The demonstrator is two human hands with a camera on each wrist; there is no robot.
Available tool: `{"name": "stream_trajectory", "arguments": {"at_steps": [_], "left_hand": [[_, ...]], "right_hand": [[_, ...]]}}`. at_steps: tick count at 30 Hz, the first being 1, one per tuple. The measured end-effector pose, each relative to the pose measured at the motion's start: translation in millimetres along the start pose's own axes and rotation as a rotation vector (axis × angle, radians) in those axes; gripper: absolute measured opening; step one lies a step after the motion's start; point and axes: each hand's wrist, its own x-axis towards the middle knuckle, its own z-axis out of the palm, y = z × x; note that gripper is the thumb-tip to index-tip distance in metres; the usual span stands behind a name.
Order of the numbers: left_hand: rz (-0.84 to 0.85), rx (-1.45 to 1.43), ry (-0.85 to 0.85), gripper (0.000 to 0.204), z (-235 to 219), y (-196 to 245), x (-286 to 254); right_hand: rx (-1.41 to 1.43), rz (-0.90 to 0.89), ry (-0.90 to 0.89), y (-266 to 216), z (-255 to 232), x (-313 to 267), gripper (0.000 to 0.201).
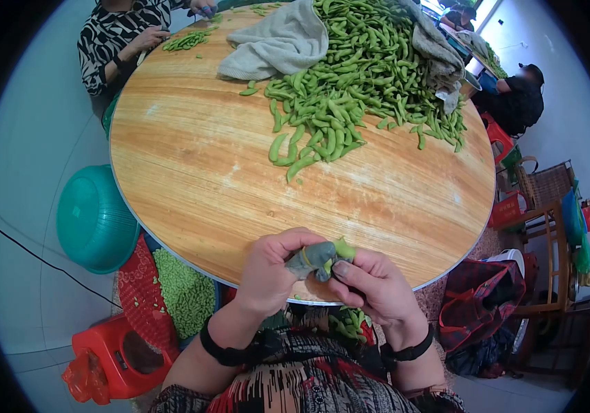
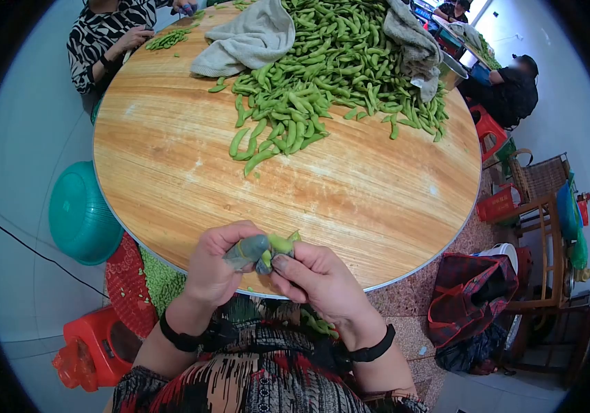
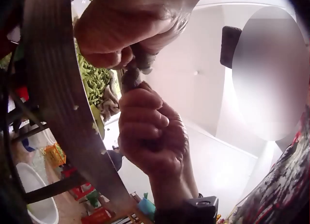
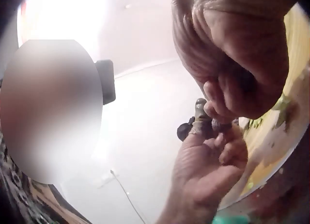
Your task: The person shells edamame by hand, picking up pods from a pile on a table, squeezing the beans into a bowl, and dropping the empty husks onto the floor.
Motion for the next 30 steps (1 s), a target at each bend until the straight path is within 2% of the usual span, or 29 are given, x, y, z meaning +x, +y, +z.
{"name": "stream_trajectory", "arguments": {"at_steps": [1,2,4,5,6,7,8,10,12,14,15,17,21,23,24,26,27,28,29,30], "left_hand": [[-0.024,-0.138,-0.102,0.010,-1.4,1.9,0.7],[-0.048,-0.276,-0.205,0.008,-3.0,2.8,1.2],[-0.095,-0.292,-0.229,0.010,-8.6,0.7,2.8],[-0.139,-0.306,-0.252,0.012,-10.3,-0.1,3.2],[-0.139,-0.308,-0.251,0.012,-8.7,1.3,2.9],[-0.115,-0.108,-0.228,0.013,-5.5,4.0,3.0],[-0.092,0.093,-0.204,0.015,-4.0,5.3,3.1],[-0.058,0.190,-0.189,0.016,-7.7,-0.1,6.7],[-0.022,0.289,-0.174,0.017,-8.3,0.5,8.2],[-0.014,0.210,-0.188,0.016,-5.9,7.5,8.0],[-0.014,0.208,-0.186,0.016,-6.3,9.1,8.2],[-0.066,0.109,-0.186,0.021,-7.4,10.9,9.2],[-0.094,0.049,-0.189,0.025,-18.0,5.8,10.1],[-0.133,-0.073,-0.171,0.025,-20.0,4.3,11.9],[-0.129,-0.077,-0.172,0.025,-21.0,4.7,14.2],[0.155,0.428,-0.031,0.024,-23.2,5.8,18.8],[0.158,0.424,-0.029,0.024,-25.3,5.7,18.8],[0.126,0.323,0.057,0.024,-27.9,5.2,17.5],[0.094,0.223,0.140,0.024,-30.5,5.5,16.8],[0.097,0.222,0.141,0.024,-33.4,6.7,16.6]], "right_hand": [[0.121,0.047,-0.023,-2.1,2.3,-1.0,0.016],[0.123,0.048,-0.022,-2.2,2.2,-1.6,0.016],[0.379,0.189,-0.067,-2.4,1.2,-2.9,0.015],[0.379,0.190,-0.065,1.1,-0.4,-1.2,0.015],[0.251,0.118,-0.030,7.3,-3.4,2.0,0.015],[0.121,0.045,0.004,10.6,-4.2,4.3,0.015],[0.119,0.046,0.004,11.8,-2.4,4.6,0.015],[-0.408,-0.220,0.153,14.4,0.8,4.9,0.014],[-0.329,-0.169,0.153,11.0,0.0,6.0,0.014],[-0.003,0.019,0.077,6.2,-6.0,7.8,0.015],[-0.005,0.022,0.076,3.8,-7.0,8.9,0.015],[0.261,0.140,0.042,-1.2,-7.4,10.2,0.015],[0.335,0.182,-0.001,-6.7,-4.8,14.8,0.015],[-0.052,0.093,0.111,-11.0,0.2,18.9,0.017],[-0.058,0.092,0.112,-13.6,-1.0,21.9,0.017],[-0.524,-0.017,0.043,-20.3,-4.5,30.1,0.022],[-0.586,0.025,-0.007,-26.1,-4.2,35.9,0.023],[-0.590,0.025,-0.008,-33.1,-7.4,43.9,0.023],[-0.783,-0.033,-0.120,-41.7,-13.2,53.7,0.022],[-0.975,-0.093,-0.234,-52.1,-17.3,65.2,0.022]]}}
